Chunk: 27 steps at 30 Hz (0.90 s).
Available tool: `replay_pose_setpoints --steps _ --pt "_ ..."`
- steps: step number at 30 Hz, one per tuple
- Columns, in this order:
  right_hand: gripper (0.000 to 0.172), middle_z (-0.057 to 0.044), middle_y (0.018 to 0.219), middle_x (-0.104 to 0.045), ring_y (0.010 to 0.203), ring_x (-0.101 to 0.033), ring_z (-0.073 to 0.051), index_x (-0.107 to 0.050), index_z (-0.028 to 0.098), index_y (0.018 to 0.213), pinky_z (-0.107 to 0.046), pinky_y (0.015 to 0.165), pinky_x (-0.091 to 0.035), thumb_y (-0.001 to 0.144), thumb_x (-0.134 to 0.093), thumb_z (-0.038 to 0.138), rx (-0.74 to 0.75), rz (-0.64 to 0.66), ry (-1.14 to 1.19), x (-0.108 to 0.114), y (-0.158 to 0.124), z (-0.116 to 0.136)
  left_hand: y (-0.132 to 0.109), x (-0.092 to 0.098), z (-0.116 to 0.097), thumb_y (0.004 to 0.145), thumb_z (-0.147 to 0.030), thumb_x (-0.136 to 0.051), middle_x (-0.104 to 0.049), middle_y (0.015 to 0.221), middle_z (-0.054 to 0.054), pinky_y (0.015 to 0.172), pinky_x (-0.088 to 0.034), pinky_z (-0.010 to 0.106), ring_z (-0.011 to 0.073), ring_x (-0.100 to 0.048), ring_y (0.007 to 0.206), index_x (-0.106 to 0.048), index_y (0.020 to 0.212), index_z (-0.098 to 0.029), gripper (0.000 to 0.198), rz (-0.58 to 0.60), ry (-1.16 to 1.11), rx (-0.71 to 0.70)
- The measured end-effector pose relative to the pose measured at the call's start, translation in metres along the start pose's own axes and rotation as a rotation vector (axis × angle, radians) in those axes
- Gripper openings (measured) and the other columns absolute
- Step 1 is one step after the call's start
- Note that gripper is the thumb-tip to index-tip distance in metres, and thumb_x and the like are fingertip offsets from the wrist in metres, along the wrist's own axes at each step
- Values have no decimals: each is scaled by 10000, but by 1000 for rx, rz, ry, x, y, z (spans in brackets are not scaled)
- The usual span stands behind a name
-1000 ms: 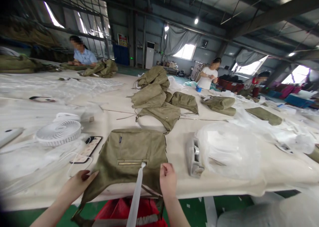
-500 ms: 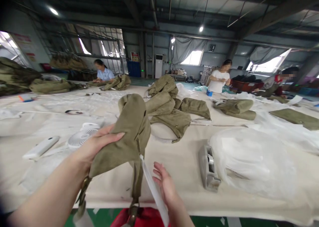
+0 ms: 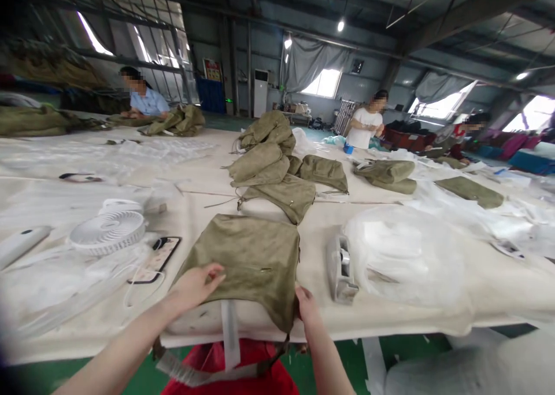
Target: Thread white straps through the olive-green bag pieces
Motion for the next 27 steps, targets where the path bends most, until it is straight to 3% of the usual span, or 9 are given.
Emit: replay_pose_setpoints --steps 3,6,10,13,15,18,22,25,27 --pt "334 -113 857 -693 812 -629 -254 -635 165 866 -333 695 -453 705 -638 457 92 -86 -316 2 3 12 -18 -42 24 804 -292 -531 -684 925 53 781 -437 261 181 -628 868 -623 1044 -181 280 75 69 -6" --pt "275 -135 870 -676 843 -628 -267 -619 162 922 -336 712 -445 766 -579 385 159 -121 -582 -6 -3 27 -29 -57 34 804 -234 -510 -670 911 40 780 -438 254 171 -622 875 -580 1142 -195 347 64 66 3" --pt "369 -147 1037 -636 974 -603 -272 -565 158 1134 -366 833 -440 814 -518 336 426 -318 -815 -8 -24 72 -40 -8 63 869 -334 -427 -634 1058 100 783 -456 304 215 -626 898 -568 1142 -176 345 -261 122 128" --pt "333 -99 985 -658 894 -628 -217 -571 164 1126 -333 836 -460 853 -468 325 541 -215 -811 -37 -22 90 -59 32 112 852 -510 -405 -558 1192 204 758 -457 396 317 -617 921 -455 1262 -99 582 -482 236 412" --pt "296 -66 914 -678 830 -641 -185 -592 173 1089 -288 799 -472 852 -489 318 513 -52 -809 -67 -11 88 -60 22 144 819 -571 -421 -618 1055 197 725 -451 389 333 -622 895 -459 1228 -72 647 -337 161 525" --pt "297 -41 857 -681 809 -644 -178 -575 188 1105 -263 748 -462 826 -548 288 456 48 -956 -104 1 79 -61 -9 162 828 -517 -414 -645 775 77 664 -421 312 256 -626 769 -561 984 -154 422 -94 -8 473" --pt "181 -58 841 -669 773 -643 -183 -553 182 1005 -262 673 -429 831 -518 215 486 55 -1260 -134 -6 68 -78 -12 160 822 -482 -399 -518 565 -9 567 -343 254 171 -531 600 -487 643 -209 338 -72 -94 313" --pt "112 -68 816 -657 747 -641 -186 -523 174 938 -260 641 -415 831 -493 176 548 83 -1379 -148 -19 61 -96 -4 163 756 -551 -478 -511 550 -22 559 -338 246 156 -502 579 -514 618 -207 373 -43 -214 291" --pt "96 -66 795 -648 737 -643 -185 -503 175 927 -256 626 -414 831 -489 170 551 62 -1393 -148 -24 59 -108 17 170 695 -553 -556 -563 604 -15 573 -349 248 156 -506 592 -586 724 -203 352 -175 -288 377"
Point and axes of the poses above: each hand's wrist, its own y-axis towards the middle knuckle, its own x-axis out of the back of the hand, z = x × y, the point moved 10 cm from there along y, towards the middle knuckle
